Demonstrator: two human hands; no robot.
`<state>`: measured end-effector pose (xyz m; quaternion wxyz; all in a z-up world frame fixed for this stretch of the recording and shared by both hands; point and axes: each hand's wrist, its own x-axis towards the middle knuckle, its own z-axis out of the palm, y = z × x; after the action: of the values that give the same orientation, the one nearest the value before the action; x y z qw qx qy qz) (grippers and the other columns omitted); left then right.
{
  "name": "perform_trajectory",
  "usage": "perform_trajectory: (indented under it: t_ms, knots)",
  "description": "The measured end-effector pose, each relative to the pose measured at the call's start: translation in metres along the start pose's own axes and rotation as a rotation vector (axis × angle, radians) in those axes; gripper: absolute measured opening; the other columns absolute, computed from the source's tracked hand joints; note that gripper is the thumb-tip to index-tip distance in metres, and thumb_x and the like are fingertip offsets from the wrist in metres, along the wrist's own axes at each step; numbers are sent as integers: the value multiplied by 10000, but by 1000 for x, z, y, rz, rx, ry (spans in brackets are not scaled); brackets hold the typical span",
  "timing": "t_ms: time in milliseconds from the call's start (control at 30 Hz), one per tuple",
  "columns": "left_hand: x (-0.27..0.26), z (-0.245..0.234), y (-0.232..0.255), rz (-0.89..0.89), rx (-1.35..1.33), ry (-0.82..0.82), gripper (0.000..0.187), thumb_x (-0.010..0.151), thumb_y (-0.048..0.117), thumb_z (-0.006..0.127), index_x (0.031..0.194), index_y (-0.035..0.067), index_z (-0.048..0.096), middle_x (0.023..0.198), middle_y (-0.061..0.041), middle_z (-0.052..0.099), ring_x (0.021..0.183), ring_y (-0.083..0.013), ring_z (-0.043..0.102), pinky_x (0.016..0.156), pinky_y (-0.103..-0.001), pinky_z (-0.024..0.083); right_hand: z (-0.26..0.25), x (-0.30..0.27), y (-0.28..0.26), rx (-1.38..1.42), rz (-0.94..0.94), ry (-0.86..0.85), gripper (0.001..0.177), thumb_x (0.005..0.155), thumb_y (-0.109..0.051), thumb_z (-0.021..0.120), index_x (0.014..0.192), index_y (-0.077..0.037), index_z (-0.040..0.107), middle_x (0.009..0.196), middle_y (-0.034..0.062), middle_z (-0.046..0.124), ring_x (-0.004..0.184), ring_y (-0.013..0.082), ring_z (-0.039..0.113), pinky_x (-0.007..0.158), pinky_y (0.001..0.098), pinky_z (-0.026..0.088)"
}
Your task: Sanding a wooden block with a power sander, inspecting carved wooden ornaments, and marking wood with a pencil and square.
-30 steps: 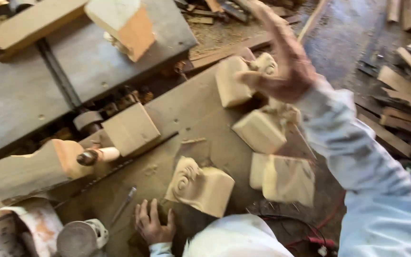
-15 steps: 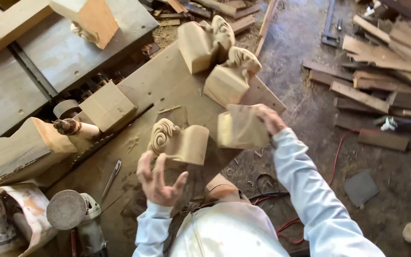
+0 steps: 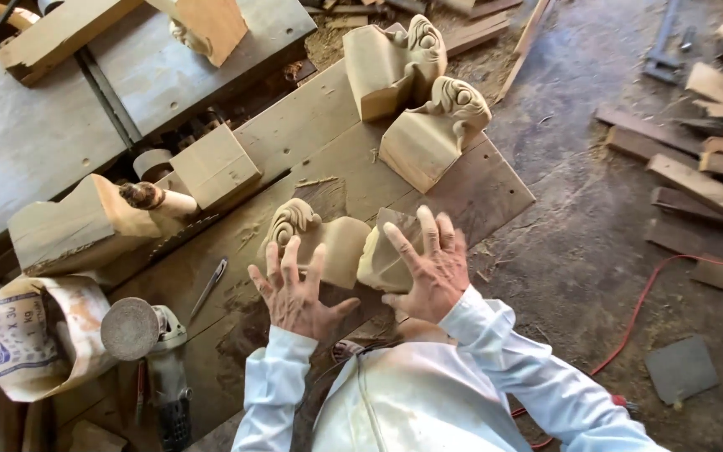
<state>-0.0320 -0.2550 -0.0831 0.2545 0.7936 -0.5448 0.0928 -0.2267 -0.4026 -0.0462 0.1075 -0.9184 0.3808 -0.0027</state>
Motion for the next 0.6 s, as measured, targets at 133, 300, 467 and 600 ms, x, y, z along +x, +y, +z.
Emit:
perform_trajectory:
  t_ms: [133,300,467,600]
  knots:
    - [8,8,-6,-9,69,-142,1050,535,830,748,1353,178,655,1481,-153,481,1454,-437,320,1095,-763,193,-1,-5,22,174,12,-48,1226,439,-605,924,1537,-367,434,1508,144,358,1382,436,355,983,537,484]
    - [-6,7,-6,-30,134,-49,1065,608,952,605,1352,192,664,1489,-152,509,1452,-461,377,1156,-693,226,-14,-32,59,516,192,-107,1414,320,-560,960,1585,-376,356,1447,70,387,1406,349,338,1019,527,491]
    - [7,7,24,35,-1,38,961,690,870,659,1299,127,687,1444,-227,533,1391,-519,444,1152,-687,290,-14,-50,78,691,215,92,1529,282,-398,1028,1603,-136,303,1405,185,394,1369,382,415,1116,474,398]
    - [25,27,54,237,-240,-69,798,785,775,679,1295,161,681,1440,-172,534,1439,-442,393,1210,-617,212,48,-82,128,924,-14,303,1706,234,-257,1057,1630,33,120,1368,253,362,1312,395,422,1136,504,345]
